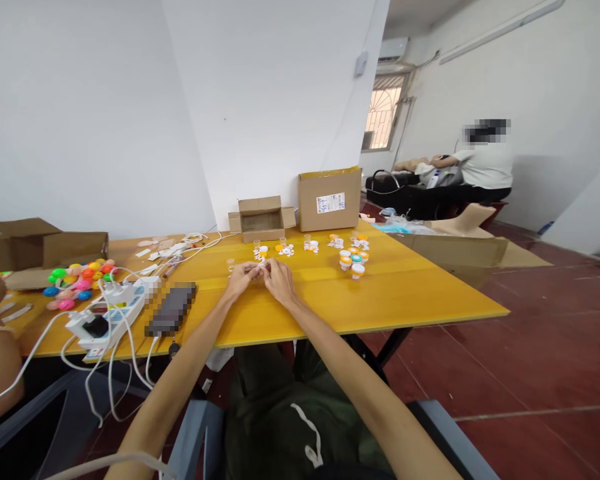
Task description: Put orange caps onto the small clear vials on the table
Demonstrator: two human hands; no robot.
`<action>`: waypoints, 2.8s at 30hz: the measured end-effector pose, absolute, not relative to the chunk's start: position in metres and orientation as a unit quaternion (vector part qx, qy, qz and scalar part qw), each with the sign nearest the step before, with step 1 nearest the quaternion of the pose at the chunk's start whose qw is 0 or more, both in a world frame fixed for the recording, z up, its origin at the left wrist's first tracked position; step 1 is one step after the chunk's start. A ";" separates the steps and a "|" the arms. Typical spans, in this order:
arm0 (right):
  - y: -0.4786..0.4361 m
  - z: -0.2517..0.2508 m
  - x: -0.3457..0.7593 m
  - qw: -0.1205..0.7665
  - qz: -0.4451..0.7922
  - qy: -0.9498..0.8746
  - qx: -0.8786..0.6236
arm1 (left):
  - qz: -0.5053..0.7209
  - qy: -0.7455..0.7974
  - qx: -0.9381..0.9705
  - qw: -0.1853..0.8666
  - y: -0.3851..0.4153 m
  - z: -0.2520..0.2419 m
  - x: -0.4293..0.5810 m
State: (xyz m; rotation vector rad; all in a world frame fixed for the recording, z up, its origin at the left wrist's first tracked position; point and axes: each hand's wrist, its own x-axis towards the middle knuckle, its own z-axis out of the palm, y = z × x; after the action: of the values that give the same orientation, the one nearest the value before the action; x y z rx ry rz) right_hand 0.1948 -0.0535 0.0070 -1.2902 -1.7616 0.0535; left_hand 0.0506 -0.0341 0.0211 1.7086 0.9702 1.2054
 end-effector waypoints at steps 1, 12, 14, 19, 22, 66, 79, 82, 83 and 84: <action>-0.053 0.006 0.195 0.465 0.024 -0.715 -0.521 | 0.476 0.385 0.678 0.406 -0.034 0.021 0.051; -0.053 0.007 0.196 0.494 0.072 -0.690 -0.524 | 0.478 0.389 0.680 0.397 -0.031 0.020 0.049; -0.052 0.007 0.196 0.502 0.083 -0.683 -0.524 | 0.477 0.390 0.679 0.398 -0.029 0.019 0.048; -0.051 0.006 0.196 0.529 0.103 -0.672 -0.508 | 0.477 0.391 0.675 0.404 -0.027 0.017 0.048; -0.053 0.008 0.197 0.535 0.111 -0.674 -0.497 | 0.477 0.384 0.679 0.405 -0.027 0.018 0.048; -0.055 0.015 0.199 0.664 0.180 -0.581 -0.434 | 0.396 0.556 0.731 -0.023 -0.036 0.022 0.035; -0.045 0.006 0.201 0.690 0.149 -0.564 -0.429 | 0.255 0.661 0.704 -0.055 -0.029 0.012 0.022; -0.043 0.003 0.201 0.688 0.151 -0.566 -0.428 | 0.262 0.639 0.722 -0.045 -0.030 0.016 0.023; -0.042 0.003 0.201 0.689 0.153 -0.565 -0.428 | 0.266 0.629 0.730 -0.040 -0.030 0.017 0.023; -0.041 0.002 0.201 0.690 0.157 -0.563 -0.427 | 0.273 0.617 0.737 -0.034 -0.030 0.019 0.023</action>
State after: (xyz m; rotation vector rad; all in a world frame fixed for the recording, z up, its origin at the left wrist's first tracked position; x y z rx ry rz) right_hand 0.2012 -0.0413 0.0016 -0.9558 -1.2596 0.3501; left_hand 0.0235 -0.0305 0.0190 2.3672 1.9817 0.8762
